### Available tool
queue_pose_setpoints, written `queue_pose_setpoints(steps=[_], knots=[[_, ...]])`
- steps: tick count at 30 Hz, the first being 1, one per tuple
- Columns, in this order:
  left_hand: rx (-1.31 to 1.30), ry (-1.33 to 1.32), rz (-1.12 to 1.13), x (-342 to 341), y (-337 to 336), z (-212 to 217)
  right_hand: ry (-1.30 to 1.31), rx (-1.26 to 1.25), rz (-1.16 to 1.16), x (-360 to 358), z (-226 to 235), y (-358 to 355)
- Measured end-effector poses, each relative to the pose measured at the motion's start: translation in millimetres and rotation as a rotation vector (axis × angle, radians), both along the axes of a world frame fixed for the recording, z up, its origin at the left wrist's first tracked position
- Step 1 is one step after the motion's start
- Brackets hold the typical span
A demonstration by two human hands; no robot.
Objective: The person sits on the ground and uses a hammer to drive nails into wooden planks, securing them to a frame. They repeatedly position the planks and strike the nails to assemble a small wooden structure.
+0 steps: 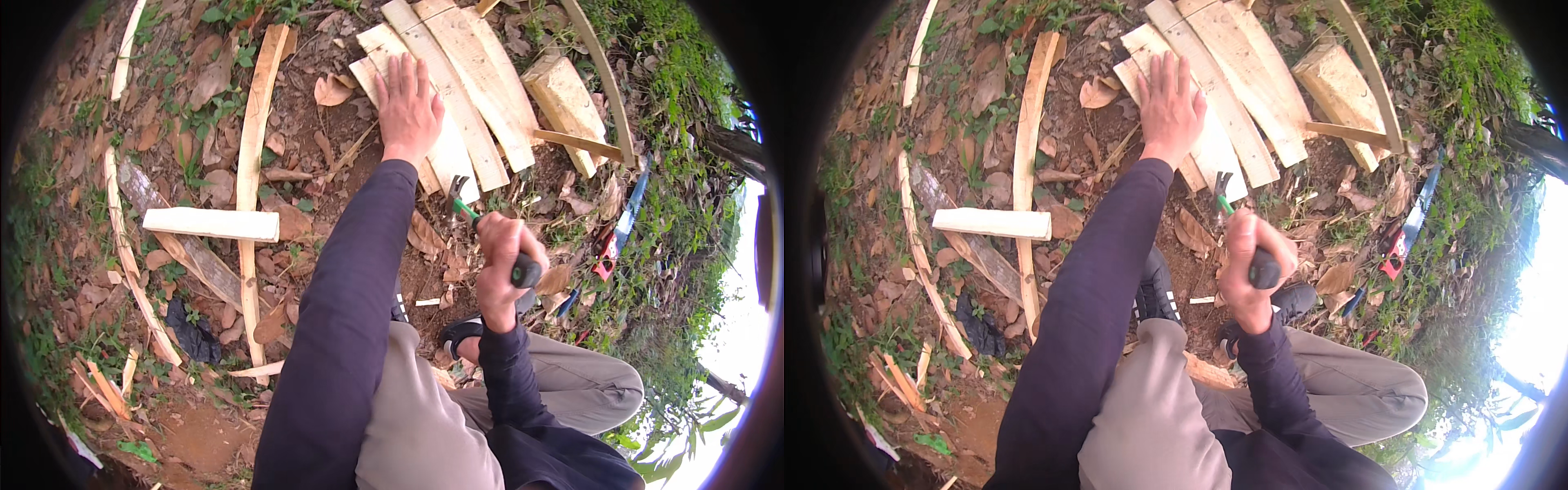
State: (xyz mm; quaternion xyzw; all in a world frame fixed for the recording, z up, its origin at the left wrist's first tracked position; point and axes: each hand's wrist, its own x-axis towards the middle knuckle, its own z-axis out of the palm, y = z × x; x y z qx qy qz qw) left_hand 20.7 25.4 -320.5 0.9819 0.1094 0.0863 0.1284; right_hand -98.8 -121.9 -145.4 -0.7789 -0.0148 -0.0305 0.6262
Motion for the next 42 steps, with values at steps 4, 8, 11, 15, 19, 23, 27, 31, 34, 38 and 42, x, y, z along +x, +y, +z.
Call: queue_pose_setpoints(steps=[4, 8, 11, 15, 19, 23, 27, 31, 34, 38, 42], knots=[[-0.058, -0.050, 0.152, 12, -22, -3, -0.033, 0.013, 0.035, 6, 0, 3], [-0.045, -0.028, 0.160, 18, -21, -2, -0.041, -0.002, 0.074, 10, 6, 8], [-0.016, -0.028, 0.149, 16, -22, -4, -0.029, 0.025, 0.090, 6, 13, 3], [-0.022, -0.056, 0.130, 14, -22, -7, -0.118, 0.035, 0.171, 2, 12, 5], [-0.010, -0.081, 0.116, 12, -21, -8, -0.161, -0.024, 0.278, -1, 8, 4], [-0.075, -0.149, 0.013, 15, -30, -8, -0.201, 0.042, 0.242, -14, 3, -3], [-0.056, -0.187, -0.017, 21, -25, -11, -0.175, 0.009, 0.312, -9, 7, -8], [-0.094, -0.181, -0.001, 20, -33, -2, -0.177, -0.024, 0.292, 5, 7, -7], [-0.108, -0.178, 0.025, 20, -30, -3, -0.095, -0.088, 0.106, 58, 7, -16], [-0.107, -0.190, 0.026, 17, -28, -7, 0.310, -0.011, 0.101, 149, -4, 17], [-0.108, -0.163, 0.007, 17, -29, -4, 0.426, -0.158, 0.163, 207, -46, 49]])
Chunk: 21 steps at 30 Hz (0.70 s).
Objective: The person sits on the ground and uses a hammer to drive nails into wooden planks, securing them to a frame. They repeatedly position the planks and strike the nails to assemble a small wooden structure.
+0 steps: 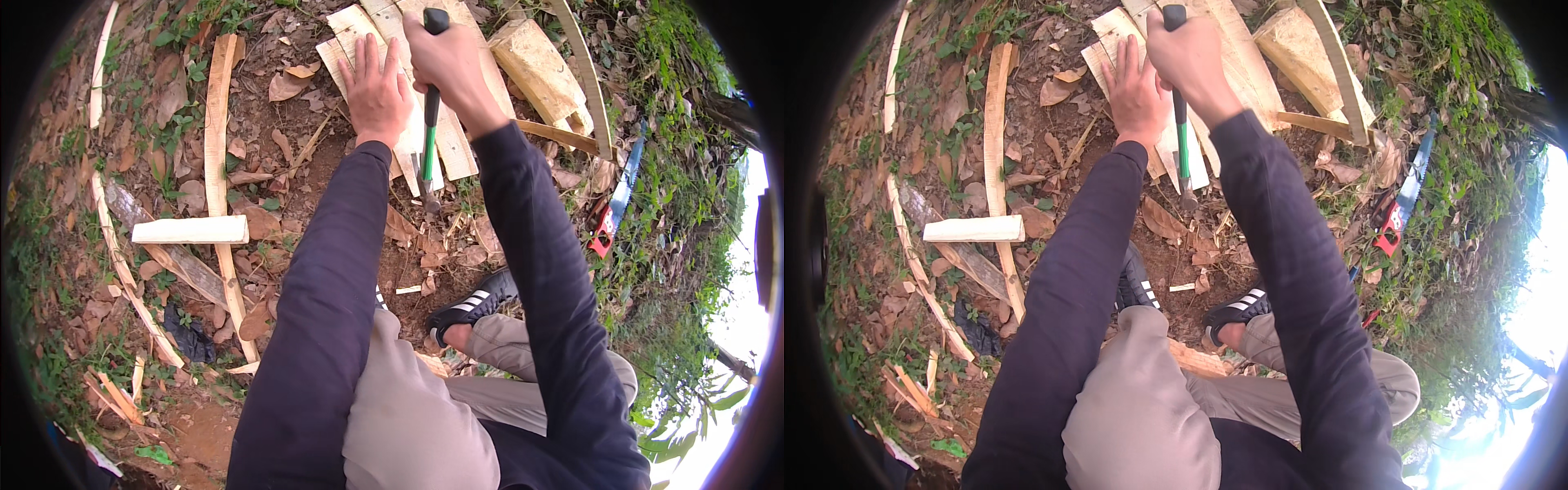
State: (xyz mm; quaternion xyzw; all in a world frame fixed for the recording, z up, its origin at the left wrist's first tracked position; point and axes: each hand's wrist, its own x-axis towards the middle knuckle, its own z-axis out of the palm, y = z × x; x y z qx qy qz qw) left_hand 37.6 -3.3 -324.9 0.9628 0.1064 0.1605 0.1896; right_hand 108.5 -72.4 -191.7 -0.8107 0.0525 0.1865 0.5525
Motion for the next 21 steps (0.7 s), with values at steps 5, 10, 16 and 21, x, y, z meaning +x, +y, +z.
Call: queue_pose_setpoints(steps=[5, 10, 16, 21], knots=[[-0.286, -0.164, 0.084, -1, 5, -3, 0.028, -0.277, 0.086, 24, -30, 32], [-0.242, -0.115, 0.067, 2, 2, -5, -0.013, -0.309, 0.069, 35, -78, 34], [-0.118, -0.073, 0.062, 1, -5, -4, -0.260, -0.628, 0.186, 45, -108, 33], [-0.308, -0.197, 0.126, 0, 7, -4, -0.291, -0.656, 0.184, 33, -83, 50]])
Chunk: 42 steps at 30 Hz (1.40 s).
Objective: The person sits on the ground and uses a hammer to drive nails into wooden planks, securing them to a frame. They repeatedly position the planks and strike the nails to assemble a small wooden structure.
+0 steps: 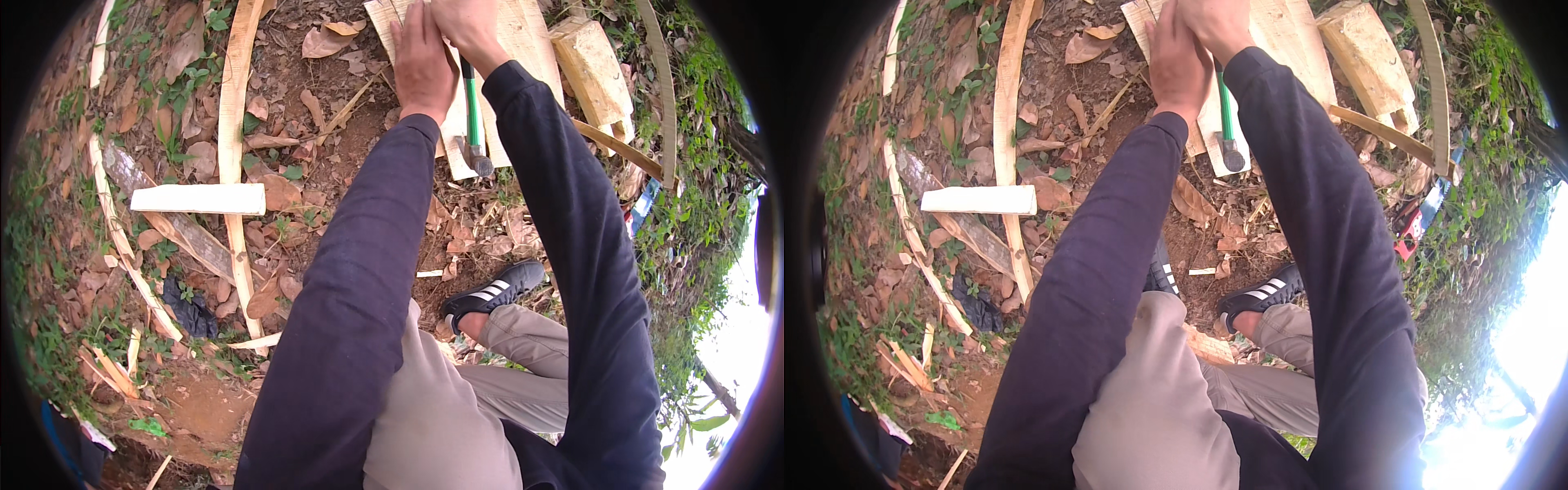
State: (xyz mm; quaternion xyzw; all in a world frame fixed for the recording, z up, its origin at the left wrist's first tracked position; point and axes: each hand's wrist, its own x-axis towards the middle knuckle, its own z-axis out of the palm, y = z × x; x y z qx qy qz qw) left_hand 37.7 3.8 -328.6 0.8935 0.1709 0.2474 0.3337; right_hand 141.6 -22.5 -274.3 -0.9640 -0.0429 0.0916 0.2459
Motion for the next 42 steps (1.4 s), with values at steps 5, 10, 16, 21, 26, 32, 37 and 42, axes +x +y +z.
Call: queue_pose_setpoints(steps=[5, 10, 16, 21, 26, 32, 37, 42], knots=[[-0.201, -0.188, 0.020, 0, 0, 19, -0.102, 0.045, 0.022, 2, -16, -2], [-0.067, -0.142, -0.008, 2, 0, 12, -0.132, 0.004, -0.035, 5, -27, -3], [-0.170, 0.002, 0.029, -2, 2, -1, -0.030, 0.485, -0.018, -24, -3, -3], [-0.277, -0.107, 0.041, -4, 2, 8, -0.466, 0.155, 0.419, -27, -13, -9], [-0.325, -0.179, 0.032, -2, 6, 10, -0.589, 0.045, 0.379, -26, -12, -4], [-0.237, -0.033, 0.040, 0, 2, 3, -0.332, -0.200, 0.163, -32, -12, -8], [0.042, 0.122, 0.025, 4, -2, 10, 0.009, 0.259, -0.162, -40, 53, -32], [0.196, 0.225, -0.120, -1, -1, 26, 0.464, 1.041, -0.394, -91, 119, -79]])
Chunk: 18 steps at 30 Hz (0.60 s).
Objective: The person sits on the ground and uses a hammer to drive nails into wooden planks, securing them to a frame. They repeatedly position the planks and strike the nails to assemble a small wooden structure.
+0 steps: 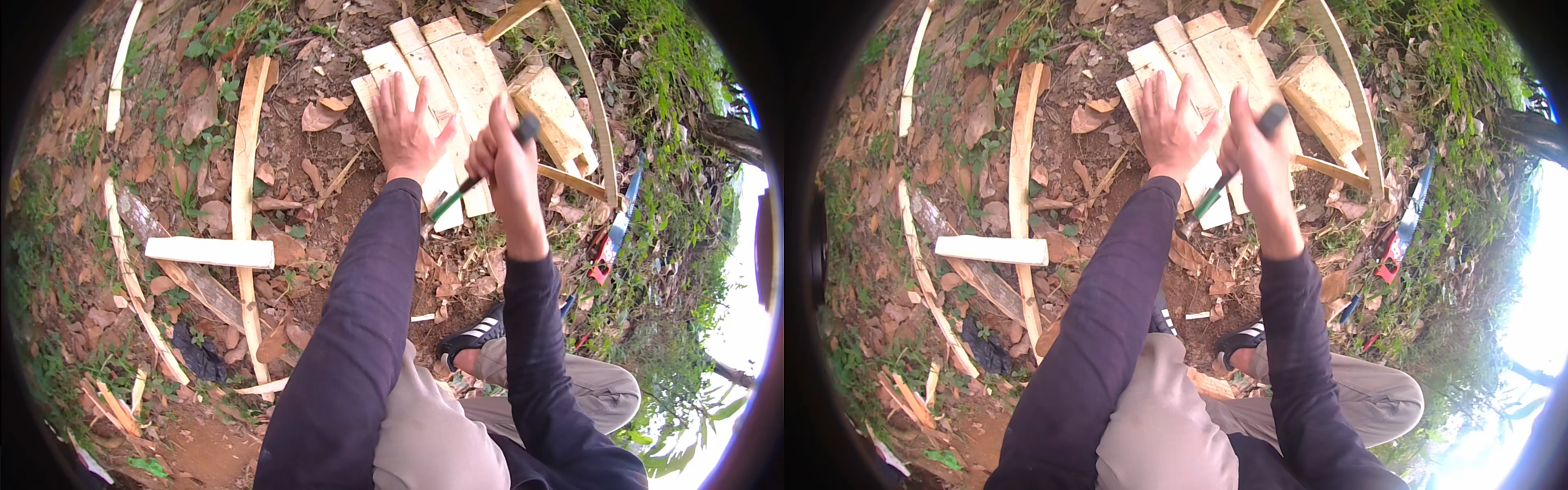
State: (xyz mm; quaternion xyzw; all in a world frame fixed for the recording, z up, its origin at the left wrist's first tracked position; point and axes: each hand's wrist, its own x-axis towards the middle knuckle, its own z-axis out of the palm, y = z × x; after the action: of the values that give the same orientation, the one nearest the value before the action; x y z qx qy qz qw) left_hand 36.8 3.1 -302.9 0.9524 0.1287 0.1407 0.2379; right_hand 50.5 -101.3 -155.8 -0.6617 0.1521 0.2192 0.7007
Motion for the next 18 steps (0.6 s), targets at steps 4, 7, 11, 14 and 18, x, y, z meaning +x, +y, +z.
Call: queue_pose_setpoints(steps=[4, 7, 11, 14, 18], knots=[[0.017, -0.021, 0.027, 3, 0, -5, -0.287, -0.072, -0.030, -66, 18, -16], [0.033, -0.051, 0.036, 6, -2, -4, -0.598, -0.220, 0.025, -125, 6, -37], [0.040, -0.093, 0.038, 5, 0, -6, -0.575, -0.282, 0.042, -132, 36, -21], [-0.005, -0.132, 0.033, 6, 1, -3, -0.689, -0.158, 0.184, -143, 31, -24], [0.088, -0.073, 0.060, 7, -8, -2, -0.611, -0.184, 0.201, -130, 35, -33]])
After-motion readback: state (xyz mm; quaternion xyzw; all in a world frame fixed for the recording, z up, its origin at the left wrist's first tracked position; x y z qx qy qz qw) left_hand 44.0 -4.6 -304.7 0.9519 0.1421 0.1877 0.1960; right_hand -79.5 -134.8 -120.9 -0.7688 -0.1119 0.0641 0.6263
